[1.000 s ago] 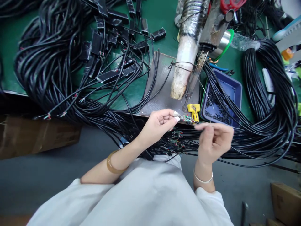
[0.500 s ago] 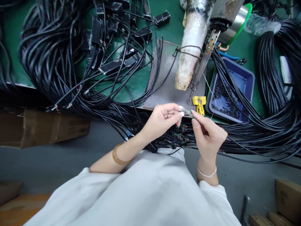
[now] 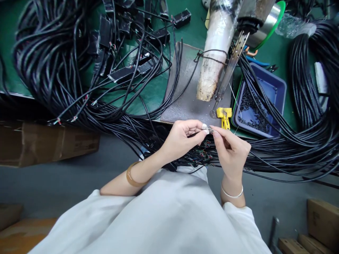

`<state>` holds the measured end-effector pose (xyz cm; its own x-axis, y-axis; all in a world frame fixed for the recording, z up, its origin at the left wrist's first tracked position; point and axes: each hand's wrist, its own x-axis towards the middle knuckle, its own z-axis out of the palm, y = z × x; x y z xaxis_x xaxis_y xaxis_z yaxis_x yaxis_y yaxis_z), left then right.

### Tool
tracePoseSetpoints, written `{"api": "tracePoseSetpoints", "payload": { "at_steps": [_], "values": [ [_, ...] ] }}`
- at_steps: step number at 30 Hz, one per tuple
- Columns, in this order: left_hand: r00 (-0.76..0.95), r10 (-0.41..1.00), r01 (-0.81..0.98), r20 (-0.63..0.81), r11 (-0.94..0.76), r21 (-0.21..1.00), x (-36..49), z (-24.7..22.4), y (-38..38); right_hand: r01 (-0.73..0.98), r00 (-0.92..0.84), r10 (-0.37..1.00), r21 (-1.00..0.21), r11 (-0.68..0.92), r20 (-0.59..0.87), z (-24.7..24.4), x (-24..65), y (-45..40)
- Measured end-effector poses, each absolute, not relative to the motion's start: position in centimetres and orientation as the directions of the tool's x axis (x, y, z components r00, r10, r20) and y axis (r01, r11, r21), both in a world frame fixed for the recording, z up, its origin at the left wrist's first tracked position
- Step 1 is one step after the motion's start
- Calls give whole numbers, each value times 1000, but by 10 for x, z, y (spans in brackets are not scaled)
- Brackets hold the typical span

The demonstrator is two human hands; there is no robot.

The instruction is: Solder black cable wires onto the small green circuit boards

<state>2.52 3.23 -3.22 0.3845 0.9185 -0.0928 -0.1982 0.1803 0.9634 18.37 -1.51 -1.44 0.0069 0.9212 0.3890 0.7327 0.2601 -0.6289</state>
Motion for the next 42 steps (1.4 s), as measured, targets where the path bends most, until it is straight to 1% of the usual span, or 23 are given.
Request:
{"api": "tracePoseSetpoints", "payload": {
  "at_steps": [2,3,6,8,11,13,15,18,19,20,23,25,27,31,33,35,38,42],
  "values": [
    [361,930,-179,-69,142,973,26,-32,31,705,14,942,-671,228,335,-13,184,-16],
    [349,935,-178,-59,128,976,26,-31,31,702,18,942,-674,227,336,-13,184,-16],
    [318,947,-198,-46,114,974,27,-29,32,739,20,899,-612,282,438,-14,185,-19],
    [304,951,-218,-51,122,968,27,-28,34,766,-16,872,-555,326,489,-16,186,-21],
    [295,952,-241,-84,160,957,27,-25,35,773,-76,867,-521,363,492,-18,186,-24],
    [296,948,-242,-114,190,952,27,-24,36,758,-73,880,-547,355,470,-19,187,-26],
    [298,944,-227,-138,210,951,27,-24,35,716,34,887,-631,300,461,-21,186,-28],
    [290,945,-192,-152,213,958,27,-24,34,597,318,803,-765,244,504,-23,183,-29],
    [288,946,-185,-150,209,960,27,-24,34,571,381,776,-788,231,503,-24,182,-28],
    [288,946,-179,-148,205,962,27,-24,34,555,406,776,-805,209,482,-23,181,-27],
    [281,951,-157,-129,179,971,27,-23,34,539,329,885,-835,110,329,-21,178,-23],
    [262,959,-136,-108,147,980,27,-23,34,547,260,920,-830,109,292,-19,177,-19],
    [236,968,-125,-81,113,986,27,-23,36,591,220,910,-790,163,353,-18,177,-17],
    [210,977,-128,-42,70,989,27,-25,39,721,115,853,-634,280,508,-16,177,-11],
    [210,977,-132,-42,70,989,27,-27,41,754,64,839,-577,314,541,-14,177,-9],
    [208,977,-137,-48,78,988,28,-27,42,761,35,836,-557,332,547,-14,177,-7],
    [208,977,-140,-55,86,986,28,-26,44,735,36,843,-585,342,537,-14,178,-6],
    [235,970,-157,-55,94,983,28,-21,46,647,76,885,-698,307,460,-14,180,-5]
  ]
}}
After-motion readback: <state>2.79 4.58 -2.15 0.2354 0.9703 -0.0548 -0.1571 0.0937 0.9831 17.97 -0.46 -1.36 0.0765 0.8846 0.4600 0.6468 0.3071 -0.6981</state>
